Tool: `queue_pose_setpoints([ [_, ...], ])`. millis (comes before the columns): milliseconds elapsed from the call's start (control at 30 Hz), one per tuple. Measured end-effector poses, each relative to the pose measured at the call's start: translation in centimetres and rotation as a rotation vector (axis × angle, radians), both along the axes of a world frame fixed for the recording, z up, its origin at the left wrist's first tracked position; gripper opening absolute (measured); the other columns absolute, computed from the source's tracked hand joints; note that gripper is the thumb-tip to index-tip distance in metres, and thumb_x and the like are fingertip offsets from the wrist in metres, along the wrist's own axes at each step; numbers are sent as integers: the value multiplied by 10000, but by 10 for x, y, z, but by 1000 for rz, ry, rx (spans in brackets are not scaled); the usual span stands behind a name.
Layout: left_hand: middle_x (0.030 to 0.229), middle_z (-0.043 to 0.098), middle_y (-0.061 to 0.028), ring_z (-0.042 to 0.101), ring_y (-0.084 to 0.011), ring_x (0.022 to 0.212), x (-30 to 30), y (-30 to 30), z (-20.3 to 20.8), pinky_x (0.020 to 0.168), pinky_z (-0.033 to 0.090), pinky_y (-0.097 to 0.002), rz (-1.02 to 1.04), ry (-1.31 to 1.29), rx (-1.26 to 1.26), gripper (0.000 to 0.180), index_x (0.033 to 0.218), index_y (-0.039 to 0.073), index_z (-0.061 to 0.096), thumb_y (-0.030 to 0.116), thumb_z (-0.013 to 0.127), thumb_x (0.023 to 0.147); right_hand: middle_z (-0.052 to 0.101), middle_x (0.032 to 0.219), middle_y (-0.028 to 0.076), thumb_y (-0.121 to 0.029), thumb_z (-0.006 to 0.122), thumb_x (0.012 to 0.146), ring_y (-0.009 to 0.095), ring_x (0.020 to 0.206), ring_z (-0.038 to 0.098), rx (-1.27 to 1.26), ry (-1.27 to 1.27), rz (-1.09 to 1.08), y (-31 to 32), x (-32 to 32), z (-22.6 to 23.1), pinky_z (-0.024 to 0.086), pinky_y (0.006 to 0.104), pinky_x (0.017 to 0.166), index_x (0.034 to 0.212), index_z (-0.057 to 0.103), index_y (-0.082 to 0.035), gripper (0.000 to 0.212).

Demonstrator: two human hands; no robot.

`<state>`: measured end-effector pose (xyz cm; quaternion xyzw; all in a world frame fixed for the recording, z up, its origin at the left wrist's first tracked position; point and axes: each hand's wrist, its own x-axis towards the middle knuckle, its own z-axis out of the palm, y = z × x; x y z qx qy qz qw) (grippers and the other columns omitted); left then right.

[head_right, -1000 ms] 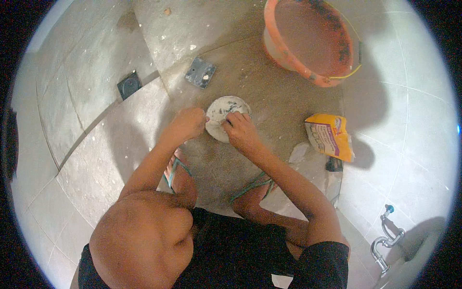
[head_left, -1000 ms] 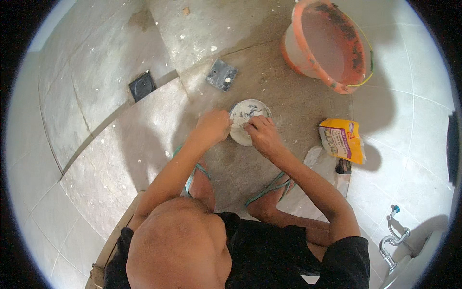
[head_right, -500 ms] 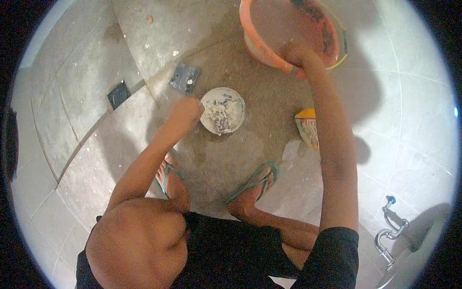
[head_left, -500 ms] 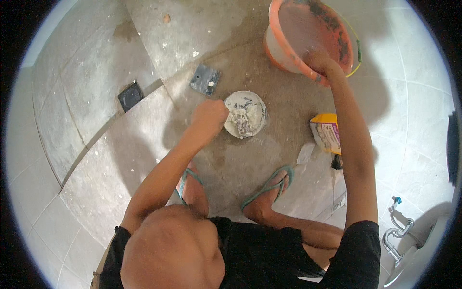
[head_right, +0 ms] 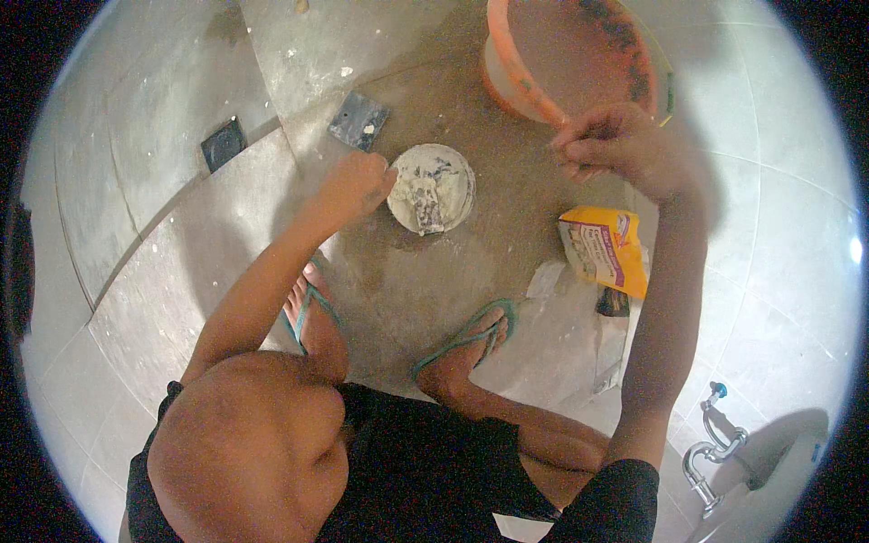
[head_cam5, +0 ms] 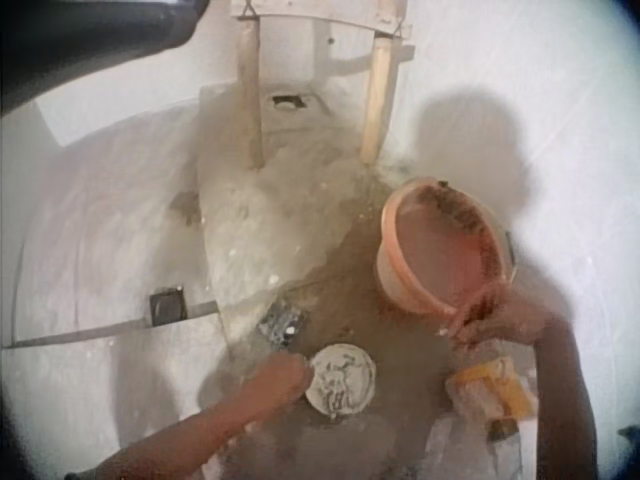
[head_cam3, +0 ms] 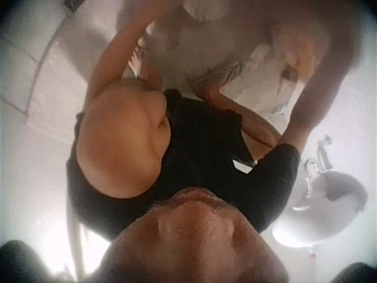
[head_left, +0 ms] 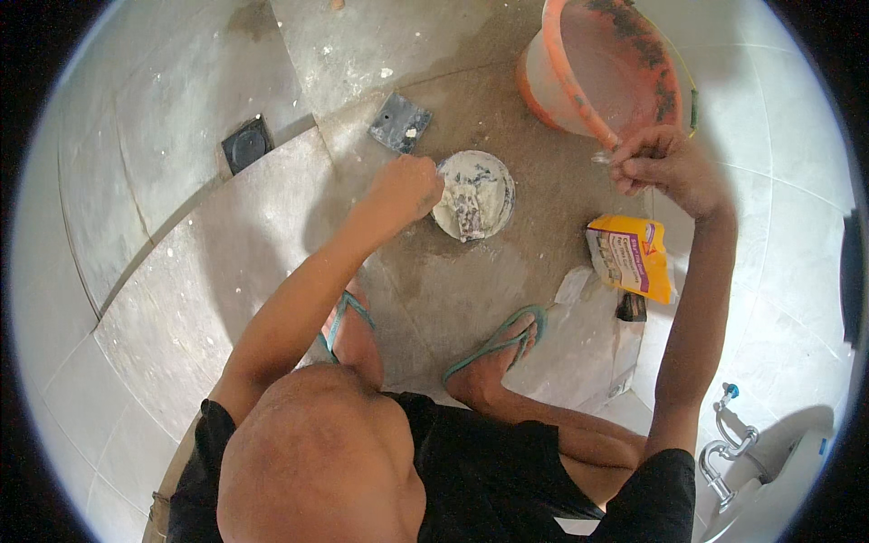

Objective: The person sits on the floor and mixes a white powder from a yellow bag with water in a small container using a trowel. The person repeatedly adds water from a nearby bucket and continues to stir the mixture until it reaches a consistent paste.

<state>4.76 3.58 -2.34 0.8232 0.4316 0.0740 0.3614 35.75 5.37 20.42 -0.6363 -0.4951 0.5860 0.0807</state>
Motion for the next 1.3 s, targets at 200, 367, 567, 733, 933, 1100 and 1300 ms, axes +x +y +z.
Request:
queue_pose_setpoints([
  [200,716,590,-257,585,-453,703,-5,-1,-4,664,449,-539,-50,-77,110,376,724,-30,590,282,532,926,684,819,88,7,623,838,131,729,670,-21,56,46,-12,-56,-5,559,257,674,911,664,26,86],
  [367,755,617,-270,613,-448,753,-3,1,4,696,474,-526,1,42,-30,404,750,-30,636,314,525,929,681,810,85,6,611,849,132,722,665,11,160,83,-19,-65,-3,561,265,678,904,664,20,78],
  [567,732,614,-279,618,-450,738,-2,2,9,690,488,-518,5,34,-90,445,737,-32,641,342,507,938,667,973,116,-62,677,809,224,919,649,300,-474,-22,-38,-76,-92,521,337,837,1008,641,15,217],
  [733,710,609,-271,612,-455,711,-2,1,7,687,486,-526,3,55,-89,454,726,-33,630,339,496,949,577,1114,148,-121,738,706,326,1042,563,603,-567,533,-101,-95,-156,433,423,932,1131,600,-63,451],
  [933,717,606,-271,607,-456,728,-2,-1,6,690,482,-528,24,30,-70,440,723,-34,620,319,495,955,602,1027,108,-129,737,717,260,946,599,909,-604,630,-129,-111,-185,422,408,884,1083,612,-79,390],
  [1100,720,609,-267,607,-455,723,3,-1,8,688,480,-528,55,62,-170,432,730,-37,618,313,501,954,608,946,103,-79,689,767,259,881,613,988,-649,310,-112,-111,-195,456,393,794,1063,630,-64,303],
  [1300,743,620,-258,612,-455,735,1,0,9,700,481,-528,10,46,-92,406,760,-28,637,310,509,943,605,923,138,-72,638,830,318,825,611,933,-533,121,-79,-110,-210,499,411,718,1043,629,-33,217],
])
